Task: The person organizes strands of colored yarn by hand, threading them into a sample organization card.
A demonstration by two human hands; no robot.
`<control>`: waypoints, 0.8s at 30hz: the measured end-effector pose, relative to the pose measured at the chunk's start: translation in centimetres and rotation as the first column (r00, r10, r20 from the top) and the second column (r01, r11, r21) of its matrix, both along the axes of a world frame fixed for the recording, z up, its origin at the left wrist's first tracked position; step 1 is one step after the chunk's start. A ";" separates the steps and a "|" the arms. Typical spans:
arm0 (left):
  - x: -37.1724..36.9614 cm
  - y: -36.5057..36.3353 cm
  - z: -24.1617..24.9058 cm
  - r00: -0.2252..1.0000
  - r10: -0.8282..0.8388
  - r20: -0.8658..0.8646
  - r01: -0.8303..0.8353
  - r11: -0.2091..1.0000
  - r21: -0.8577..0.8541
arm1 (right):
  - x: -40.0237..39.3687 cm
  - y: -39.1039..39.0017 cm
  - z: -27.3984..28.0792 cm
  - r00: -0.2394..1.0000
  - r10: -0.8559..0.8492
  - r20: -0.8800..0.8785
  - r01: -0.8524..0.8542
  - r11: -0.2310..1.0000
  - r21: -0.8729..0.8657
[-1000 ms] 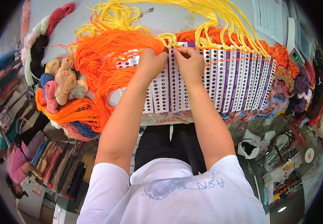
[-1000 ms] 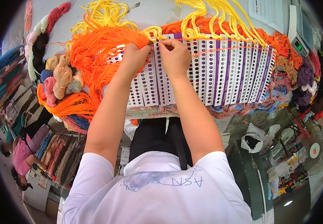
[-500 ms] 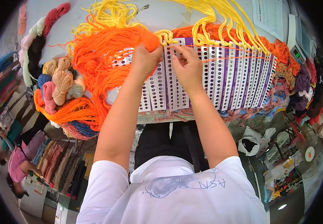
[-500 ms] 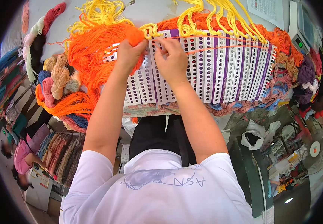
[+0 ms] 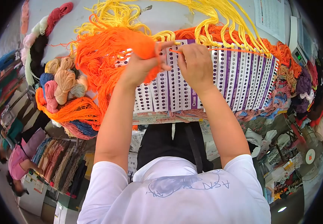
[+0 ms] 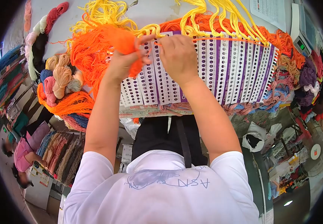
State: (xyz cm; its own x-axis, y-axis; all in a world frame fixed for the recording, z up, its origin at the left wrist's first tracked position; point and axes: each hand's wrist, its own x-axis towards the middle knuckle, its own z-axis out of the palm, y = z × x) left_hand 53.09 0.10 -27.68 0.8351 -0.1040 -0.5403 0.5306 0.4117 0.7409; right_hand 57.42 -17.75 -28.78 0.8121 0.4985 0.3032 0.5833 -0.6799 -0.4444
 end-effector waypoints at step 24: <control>-1.1 11.7 9.6 0.898 0.407 0.167 -0.431 0.736 0.523 | -2.2 3.0 2.2 0.888 -0.044 -0.457 0.177 0.951 0.254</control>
State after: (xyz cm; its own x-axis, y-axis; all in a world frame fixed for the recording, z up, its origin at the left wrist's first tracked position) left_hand 51.94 11.79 -18.04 0.7461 0.5558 -0.3666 0.3658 0.1179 0.9232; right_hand 55.20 -14.76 -26.55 0.9382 0.3458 0.0135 0.2092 -0.5357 -0.8181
